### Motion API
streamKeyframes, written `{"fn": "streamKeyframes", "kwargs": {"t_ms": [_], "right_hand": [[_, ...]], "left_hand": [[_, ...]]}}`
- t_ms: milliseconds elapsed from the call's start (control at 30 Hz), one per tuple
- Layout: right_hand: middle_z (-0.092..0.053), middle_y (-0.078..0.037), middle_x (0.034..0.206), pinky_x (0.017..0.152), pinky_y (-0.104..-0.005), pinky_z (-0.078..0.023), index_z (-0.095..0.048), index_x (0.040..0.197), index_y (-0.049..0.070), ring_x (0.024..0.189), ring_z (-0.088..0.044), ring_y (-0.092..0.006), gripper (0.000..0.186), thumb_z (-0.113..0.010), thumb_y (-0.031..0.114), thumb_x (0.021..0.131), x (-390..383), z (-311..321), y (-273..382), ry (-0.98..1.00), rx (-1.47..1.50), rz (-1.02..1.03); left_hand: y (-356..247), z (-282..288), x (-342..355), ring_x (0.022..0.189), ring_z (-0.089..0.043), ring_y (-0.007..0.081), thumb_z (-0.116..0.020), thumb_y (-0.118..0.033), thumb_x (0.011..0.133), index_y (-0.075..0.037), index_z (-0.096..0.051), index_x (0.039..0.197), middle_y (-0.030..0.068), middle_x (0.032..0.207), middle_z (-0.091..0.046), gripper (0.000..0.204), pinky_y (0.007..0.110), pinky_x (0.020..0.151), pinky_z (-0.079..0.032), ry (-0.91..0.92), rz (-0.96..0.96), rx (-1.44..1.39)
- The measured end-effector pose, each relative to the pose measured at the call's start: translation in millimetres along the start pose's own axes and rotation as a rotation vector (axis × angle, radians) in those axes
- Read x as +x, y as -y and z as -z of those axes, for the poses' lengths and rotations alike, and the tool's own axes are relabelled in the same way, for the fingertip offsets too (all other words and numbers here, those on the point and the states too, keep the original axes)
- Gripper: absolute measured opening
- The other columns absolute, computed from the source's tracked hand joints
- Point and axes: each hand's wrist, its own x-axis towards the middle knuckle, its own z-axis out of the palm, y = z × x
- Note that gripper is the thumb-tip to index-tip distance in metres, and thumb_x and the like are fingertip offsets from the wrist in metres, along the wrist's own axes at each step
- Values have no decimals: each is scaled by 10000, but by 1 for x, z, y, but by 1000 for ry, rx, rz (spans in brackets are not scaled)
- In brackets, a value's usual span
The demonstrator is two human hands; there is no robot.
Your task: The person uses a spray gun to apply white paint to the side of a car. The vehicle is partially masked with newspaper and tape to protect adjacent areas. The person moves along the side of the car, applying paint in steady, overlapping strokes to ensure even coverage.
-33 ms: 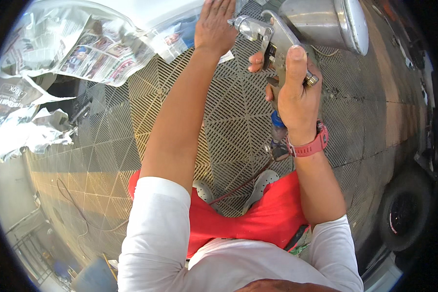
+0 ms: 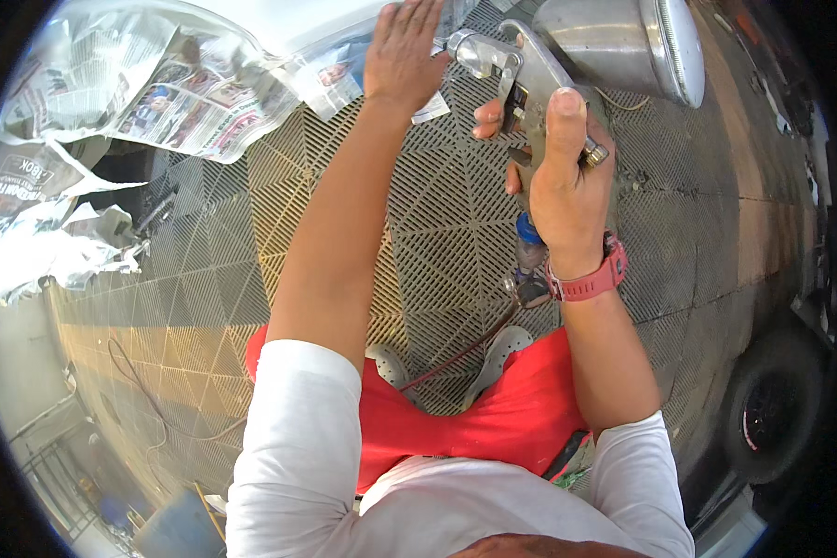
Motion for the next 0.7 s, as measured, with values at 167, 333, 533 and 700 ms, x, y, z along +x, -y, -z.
{"fn": "streamKeyframes", "kwargs": {"t_ms": [167, 333, 533, 700], "right_hand": [[-731, -37, 840, 461, -204, -412, -691, 1102, -6, 526, -530, -36, 525, -516, 487, 1065, -2, -5, 2, 46, 41, -52], [-732, -42, 852, 464, -207, -435, -683, 1110, -8, 608, -598, -48, 547, -502, 507, 1067, 0, -1, 2, 42, 64, -30], [-738, -60, 873, 476, -213, -460, -683, 1141, -4, 735, -665, -88, 551, -490, 507, 1072, -1, 2, 8, 3, 103, -39], [-746, -76, 902, 475, -224, -465, -684, 1162, 0, 764, -678, -102, 568, -476, 521, 1073, 1, -3, 4, 30, 102, -71]], "left_hand": [[65, 4, -68, 1590, -157, 316, -442, -597, 1020, -55, -251, 1629, 154, 1687, -275, 837, 573, 1270, -59, -1, 205, 179], [77, 1, -101, 1554, -92, 500, -376, -668, 1020, 151, -147, 1568, 387, 1617, -204, 1012, 653, 1234, -38, -138, 459, 191], [-21, -14, -14, 1509, -71, 608, -486, -591, 980, 266, -125, 1491, 505, 1538, -188, 1061, 666, 1227, -69, -278, 655, 1], [-42, -56, 9, 1534, -71, 563, -520, -503, 976, 182, -160, 1543, 433, 1582, -224, 959, 686, 1217, -66, -267, 379, 198]]}}
